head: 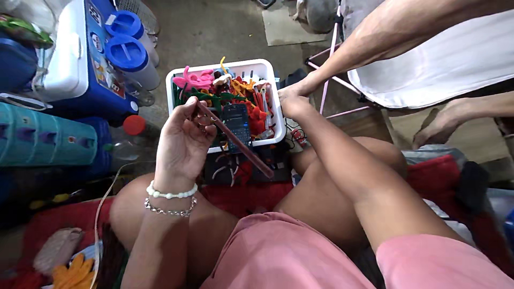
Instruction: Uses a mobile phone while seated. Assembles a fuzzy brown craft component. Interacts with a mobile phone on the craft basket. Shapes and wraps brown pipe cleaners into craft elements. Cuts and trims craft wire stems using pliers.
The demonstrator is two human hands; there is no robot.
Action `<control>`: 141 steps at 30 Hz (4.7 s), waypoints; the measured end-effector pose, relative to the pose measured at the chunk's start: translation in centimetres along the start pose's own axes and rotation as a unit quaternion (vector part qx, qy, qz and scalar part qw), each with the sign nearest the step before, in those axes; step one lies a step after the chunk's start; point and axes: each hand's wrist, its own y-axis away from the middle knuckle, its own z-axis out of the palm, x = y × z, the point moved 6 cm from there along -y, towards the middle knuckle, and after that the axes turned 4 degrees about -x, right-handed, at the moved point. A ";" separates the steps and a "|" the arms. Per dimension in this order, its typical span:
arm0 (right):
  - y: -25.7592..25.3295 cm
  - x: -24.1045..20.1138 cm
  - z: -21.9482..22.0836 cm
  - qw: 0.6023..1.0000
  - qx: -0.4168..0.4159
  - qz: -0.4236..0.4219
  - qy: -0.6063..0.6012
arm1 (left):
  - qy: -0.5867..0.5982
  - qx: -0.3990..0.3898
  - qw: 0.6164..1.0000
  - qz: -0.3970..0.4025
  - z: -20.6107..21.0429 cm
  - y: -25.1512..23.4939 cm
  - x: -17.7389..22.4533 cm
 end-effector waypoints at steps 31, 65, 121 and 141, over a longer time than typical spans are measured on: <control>18.8 -6.1 -7.1 0.737 0.266 -0.493 -0.377 | -0.215 -0.087 0.960 0.156 3.3 0.2 -3.5; 19.2 -7.0 -6.6 0.753 0.236 -0.572 -0.224 | -0.311 -0.089 0.937 0.135 2.8 0.6 -3.0; 20.2 -6.6 -6.9 0.710 0.383 -0.583 -0.098 | -0.423 -0.172 0.880 0.134 2.9 -0.1 -1.9; 20.4 -6.8 -6.6 0.719 0.369 -0.585 -0.069 | -0.428 -0.169 0.868 0.186 3.1 0.1 -1.4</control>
